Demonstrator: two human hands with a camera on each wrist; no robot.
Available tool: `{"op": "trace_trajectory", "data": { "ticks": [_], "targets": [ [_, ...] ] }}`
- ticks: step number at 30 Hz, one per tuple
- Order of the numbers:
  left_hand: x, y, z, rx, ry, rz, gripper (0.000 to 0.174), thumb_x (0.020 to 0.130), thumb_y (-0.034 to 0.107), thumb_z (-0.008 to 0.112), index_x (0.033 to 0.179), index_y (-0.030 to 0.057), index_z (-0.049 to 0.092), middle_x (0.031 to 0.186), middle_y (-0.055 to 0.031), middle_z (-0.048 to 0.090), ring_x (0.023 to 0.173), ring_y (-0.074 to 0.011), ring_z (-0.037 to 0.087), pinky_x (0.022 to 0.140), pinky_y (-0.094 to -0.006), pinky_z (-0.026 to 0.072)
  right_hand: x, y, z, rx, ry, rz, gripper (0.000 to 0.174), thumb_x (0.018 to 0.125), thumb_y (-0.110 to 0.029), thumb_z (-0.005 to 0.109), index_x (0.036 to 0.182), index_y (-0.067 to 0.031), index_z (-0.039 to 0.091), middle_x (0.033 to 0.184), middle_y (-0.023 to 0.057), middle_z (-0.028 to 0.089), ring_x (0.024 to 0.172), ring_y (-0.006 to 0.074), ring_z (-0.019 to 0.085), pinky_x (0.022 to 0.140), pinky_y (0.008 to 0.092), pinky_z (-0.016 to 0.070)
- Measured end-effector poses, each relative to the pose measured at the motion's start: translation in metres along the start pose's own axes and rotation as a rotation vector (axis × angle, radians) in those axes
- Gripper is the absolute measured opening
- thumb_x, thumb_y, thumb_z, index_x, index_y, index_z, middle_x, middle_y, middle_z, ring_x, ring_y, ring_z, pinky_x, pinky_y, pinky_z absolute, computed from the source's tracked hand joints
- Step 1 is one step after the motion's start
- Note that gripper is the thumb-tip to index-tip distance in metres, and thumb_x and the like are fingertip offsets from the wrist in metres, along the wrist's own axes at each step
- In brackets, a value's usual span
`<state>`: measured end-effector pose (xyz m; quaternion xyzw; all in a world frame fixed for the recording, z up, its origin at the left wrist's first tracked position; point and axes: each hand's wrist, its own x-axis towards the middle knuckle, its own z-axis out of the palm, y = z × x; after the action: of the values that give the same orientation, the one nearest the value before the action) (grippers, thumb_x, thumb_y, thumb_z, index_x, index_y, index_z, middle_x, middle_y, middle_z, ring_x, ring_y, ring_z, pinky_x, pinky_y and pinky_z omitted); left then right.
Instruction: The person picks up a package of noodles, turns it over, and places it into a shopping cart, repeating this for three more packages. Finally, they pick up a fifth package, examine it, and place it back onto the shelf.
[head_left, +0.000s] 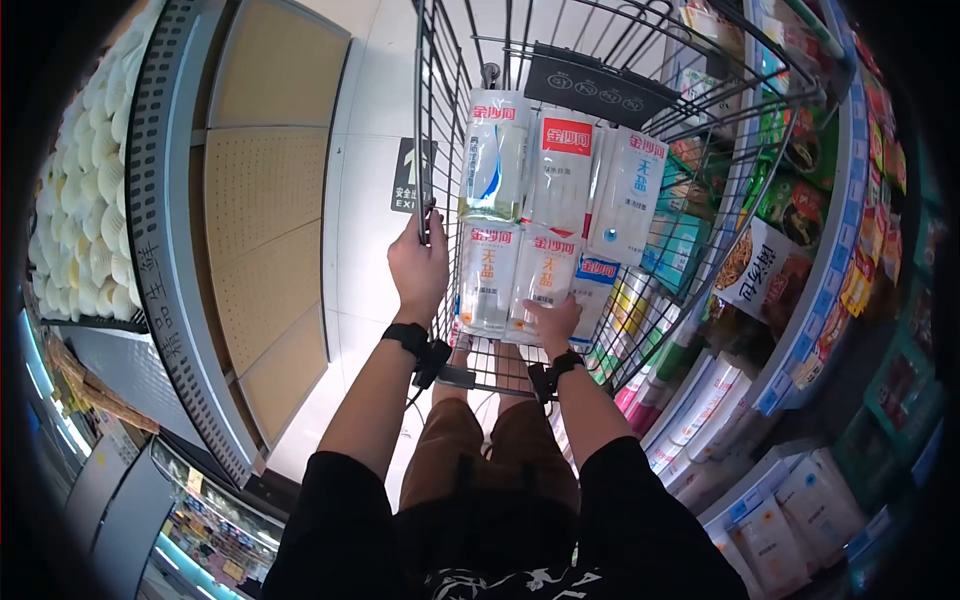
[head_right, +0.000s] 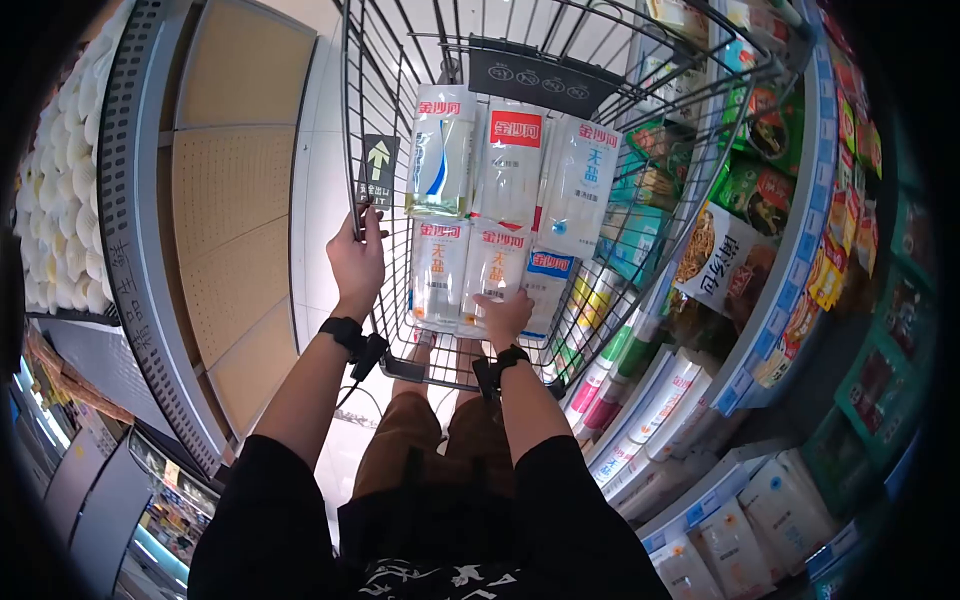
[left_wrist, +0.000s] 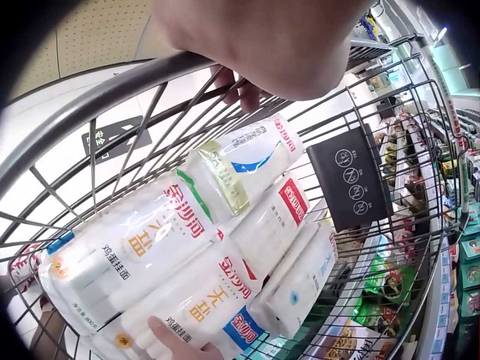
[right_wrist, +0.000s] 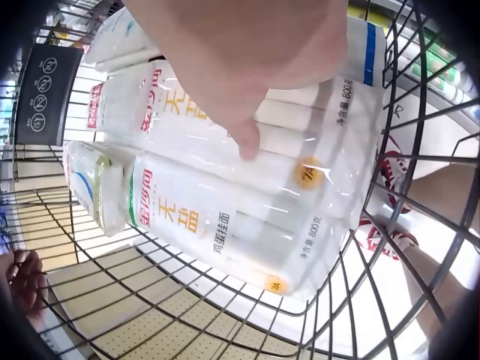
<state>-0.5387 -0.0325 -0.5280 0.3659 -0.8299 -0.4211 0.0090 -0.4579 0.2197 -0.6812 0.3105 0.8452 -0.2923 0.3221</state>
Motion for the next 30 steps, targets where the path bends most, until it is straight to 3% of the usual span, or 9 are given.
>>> {"op": "trace_trajectory", "data": {
  "ticks": [3, 4, 6, 11, 15, 22, 24, 27, 30],
  "targets": [
    [0.005, -0.004, -0.002, 0.039, -0.032, 0.003, 0.028, 0.104, 0.018, 0.058, 0.118, -0.005, 0.067, 0.09, -0.0133, 0.075, 0.077, -0.0192, 0.076, 0.067, -0.0298, 0.0572, 0.004, -0.001, 0.003, 0.07, -0.003, -0.185, 0.07, 0.064, -0.023, 0.092, 0.12, 0.0035, 0.058, 0.119, 0.0213, 0.06, 0.108, 0.0388, 0.062, 0.095, 0.0461, 0.0509],
    [0.005, -0.005, 0.002, -0.027, 0.055, 0.03, 0.022, 0.101, 0.019, 0.06, 0.107, 0.0009, 0.07, 0.072, -0.0176, 0.069, 0.061, -0.0311, 0.068, 0.059, -0.0396, 0.0521, -0.001, -0.003, 0.004, 0.069, -0.005, -0.186, 0.07, 0.064, -0.023, 0.092, 0.12, 0.0035, 0.058, 0.119, 0.0213, 0.06, 0.108, 0.0388, 0.062, 0.095, 0.0461, 0.0509],
    [0.006, -0.008, 0.003, -0.004, 0.031, 0.01, 0.023, 0.101, 0.02, 0.06, 0.107, 0.0005, 0.07, 0.072, -0.0186, 0.069, 0.061, -0.0321, 0.068, 0.06, -0.0405, 0.0521, -0.014, -0.007, 0.007, 0.395, -0.13, -0.167, 0.061, 0.067, -0.02, 0.09, 0.115, 0.0025, 0.059, 0.108, 0.0209, 0.069, 0.097, 0.0367, 0.068, 0.088, 0.0448, 0.054],
    [0.01, -0.013, 0.002, -0.005, 0.021, 0.025, 0.028, 0.102, 0.023, 0.058, 0.115, 0.0025, 0.07, 0.079, -0.0212, 0.071, 0.069, -0.0355, 0.07, 0.064, -0.0423, 0.0538, -0.037, -0.025, 0.004, 0.26, -0.09, -0.169, 0.07, 0.076, -0.017, 0.083, 0.135, -0.0033, 0.048, 0.109, 0.0214, 0.072, 0.101, 0.0389, 0.071, 0.087, 0.0456, 0.0549],
    [0.013, -0.006, 0.0, -0.129, -0.06, 0.001, 0.031, 0.104, 0.027, 0.054, 0.116, 0.0018, 0.068, 0.086, -0.0246, 0.071, 0.079, -0.0409, 0.07, 0.07, -0.0453, 0.0541, -0.064, -0.029, -0.03, 0.211, -0.048, -0.156, 0.05, 0.077, -0.018, 0.084, 0.121, -0.0023, 0.066, 0.106, 0.0171, 0.075, 0.098, 0.0312, 0.073, 0.084, 0.0406, 0.0563],
    [0.004, -0.005, -0.024, -0.113, -0.305, 0.211, 0.036, 0.104, 0.028, 0.051, 0.122, -0.0018, 0.06, 0.122, -0.0276, 0.064, 0.117, -0.0431, 0.058, 0.097, -0.0492, 0.0439, -0.293, -0.066, -0.1, 0.609, 0.334, -0.103, 0.04, 0.082, -0.013, 0.084, 0.114, 0.0045, 0.069, 0.105, 0.0135, 0.075, 0.095, 0.0183, 0.07, 0.082, 0.0347, 0.0559],
    [-0.029, 0.0, -0.047, 0.141, 0.148, 0.196, 0.035, 0.104, 0.027, 0.052, 0.123, -0.0002, 0.06, 0.128, -0.0227, 0.062, 0.121, -0.039, 0.056, 0.099, -0.0499, 0.0409, -0.361, -0.083, -0.105, 0.781, 0.378, -0.115, 0.039, 0.083, -0.015, 0.084, 0.113, 0.0035, 0.069, 0.105, 0.0109, 0.075, 0.095, 0.0161, 0.069, 0.083, 0.0341, 0.0553],
    [-0.033, -0.083, -0.066, -0.33, -0.739, 0.012, 0.042, 0.104, 0.033, 0.051, 0.131, 0.0021, 0.061, 0.119, -0.0174, 0.068, 0.117, -0.03, 0.061, 0.095, -0.0405, 0.0465, -0.431, -0.085, -0.098, 0.726, 0.377, -0.106, 0.041, 0.084, -0.017, 0.083, 0.119, 0.0017, 0.07, 0.106, 0.0087, 0.075, 0.097, 0.0153, 0.069, 0.086, 0.033, 0.0553],
    [-0.065, 0.024, -0.163, -0.123, -1.292, 0.078, 0.048, 0.107, 0.039, 0.044, 0.13, 0.0001, 0.062, 0.109, -0.0116, 0.07, 0.117, -0.0211, 0.062, 0.093, -0.0318, 0.0494, -0.48, -0.106, -0.102, 0.884, 0.406, -0.199, 0.045, 0.088, -0.022, 0.08, 0.124, 0.0014, 0.068, 0.103, 0.0153, 0.076, 0.097, 0.0183, 0.072, 0.086, 0.0336, 0.0569]
  ]
}}
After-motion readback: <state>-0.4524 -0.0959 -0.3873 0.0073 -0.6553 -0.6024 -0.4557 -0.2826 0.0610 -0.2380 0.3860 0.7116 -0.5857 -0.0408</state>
